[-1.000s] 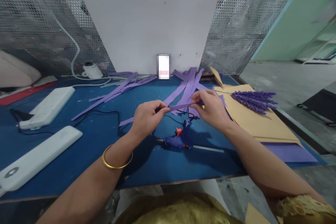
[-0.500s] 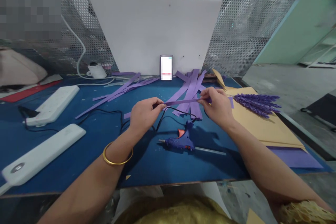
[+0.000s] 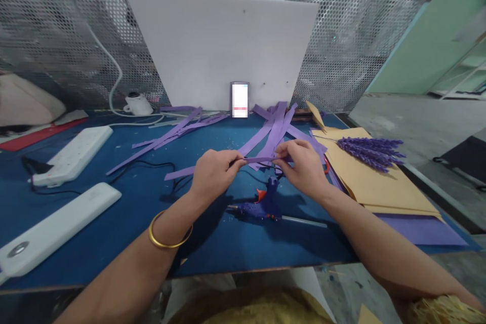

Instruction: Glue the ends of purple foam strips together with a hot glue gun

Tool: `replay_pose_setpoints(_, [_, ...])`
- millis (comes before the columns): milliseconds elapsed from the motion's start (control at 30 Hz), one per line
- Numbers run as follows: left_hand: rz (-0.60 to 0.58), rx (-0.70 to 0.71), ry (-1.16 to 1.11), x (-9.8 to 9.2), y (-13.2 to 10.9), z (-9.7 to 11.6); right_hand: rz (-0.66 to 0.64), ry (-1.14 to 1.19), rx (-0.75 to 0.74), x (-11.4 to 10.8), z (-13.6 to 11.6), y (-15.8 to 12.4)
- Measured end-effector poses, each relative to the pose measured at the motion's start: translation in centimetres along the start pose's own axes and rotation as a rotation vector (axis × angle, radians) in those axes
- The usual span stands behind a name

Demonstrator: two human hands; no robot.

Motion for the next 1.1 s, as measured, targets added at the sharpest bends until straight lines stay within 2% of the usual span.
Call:
replay_pose_setpoints(233, [-0.076,0.014,-0.099,0.5,-0.1,0.4,-0.044,0.053,-0.003,0.6,-0.6,-0.1])
replay_pose_setpoints(433, [-0.079,0.054,-0.155,0.9,-0.3,1.0,-0.045,0.084,-0.016,0.8,-0.8,-0.3])
replay_pose_setpoints(600, [-0.053,0.100,-0.074,0.7,-0.4,1.2,-0.075,0.076,-0.036,1.1,-1.0,-0.4])
replay_pose_setpoints(767, [-0.019,0.077,-0.005,0.1,-0.1,0.6,-0.085,0.024,-0.074,1.1,-1.1,-0.4])
replay_pose_setpoints(1100, [-0.061,0.166,-0.040,1.1,-0.7,1.9,-0.132,0.065,-0.119,1.9,-1.5,-0.9])
Point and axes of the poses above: each hand's wrist, its own y-axis towards the middle knuckle, its own x-axis out of the palm, z = x × y, the point moved 6 cm from there along y, towards the middle knuckle, and after that the axes turned 14 degrees about y, right-handed, at the moved point
